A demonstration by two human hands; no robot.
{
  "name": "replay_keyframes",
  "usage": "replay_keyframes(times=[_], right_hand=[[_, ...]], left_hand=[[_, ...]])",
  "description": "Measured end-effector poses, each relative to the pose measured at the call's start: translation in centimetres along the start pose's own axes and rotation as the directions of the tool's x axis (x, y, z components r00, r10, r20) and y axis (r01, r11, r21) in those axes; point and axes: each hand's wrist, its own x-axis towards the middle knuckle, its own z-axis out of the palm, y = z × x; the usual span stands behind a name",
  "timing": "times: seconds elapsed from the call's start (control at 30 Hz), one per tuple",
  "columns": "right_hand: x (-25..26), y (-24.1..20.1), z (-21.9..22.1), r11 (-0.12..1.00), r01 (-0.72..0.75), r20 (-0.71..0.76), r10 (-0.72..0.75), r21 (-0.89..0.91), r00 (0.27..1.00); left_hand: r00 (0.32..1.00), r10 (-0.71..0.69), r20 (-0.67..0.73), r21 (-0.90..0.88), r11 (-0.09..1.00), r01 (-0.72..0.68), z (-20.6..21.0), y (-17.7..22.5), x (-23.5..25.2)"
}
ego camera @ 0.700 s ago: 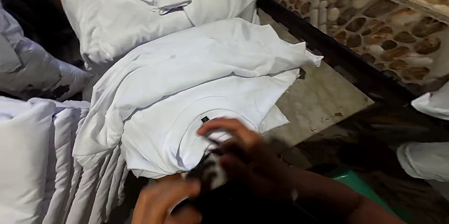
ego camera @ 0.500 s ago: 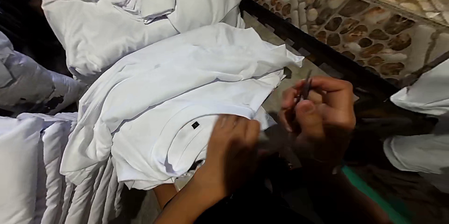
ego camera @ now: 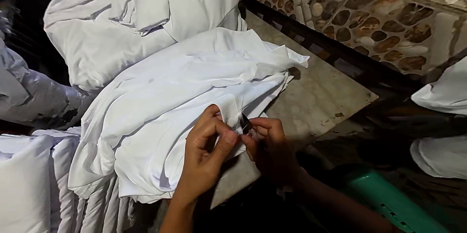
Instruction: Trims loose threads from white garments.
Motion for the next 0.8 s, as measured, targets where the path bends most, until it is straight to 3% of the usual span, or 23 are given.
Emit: replay_keyframes(times=[0.13,0.3,0.4,0.47,0.53,0.6,0.8], right_hand=[[0.4,0.2,-0.8,0.995,-0.103,-0.01,0.103,-0.005,0.995],[-0.3,-0.5,0.0,0.994,-0.001,0.024,-0.001,0.108,1.0],[0.1,-0.8,0.9,0.997,-0.03,0.002,0.03,0.068,1.0],[0.2,-0.5,1.0,0.999,-0.042,-0.007,0.042,0.012,0.999],[-0.1,0.0,0.7,0.998,-0.053,-0.022,0.052,-0.037,0.998],[-0.6,0.4,0.2,0.996,-0.069,-0.019,0.068,-0.051,0.997],[-1.0,-0.1,0.2,0.996,0.052,0.009,-0.053,0.073,0.999]], left_hand=[[0.999,-0.028,-0.021,-0.149,0.989,0.025,-0.7,0.1,-0.4],[0.998,-0.05,-0.047,-0.273,0.961,0.035,-0.7,0.0,-0.5],[0.994,-0.083,-0.069,-0.155,0.985,0.071,-0.3,0.3,-0.5],[0.99,-0.086,-0.111,0.058,0.994,0.093,-0.1,0.5,-0.4],[0.989,-0.051,-0.137,0.345,0.934,0.096,-0.4,0.2,0.0],[0.989,0.009,-0.151,0.48,0.875,0.066,-0.8,-0.2,0.5],[1.0,-0.004,-0.009,0.237,0.971,0.006,-1.1,0.7,0.6]])
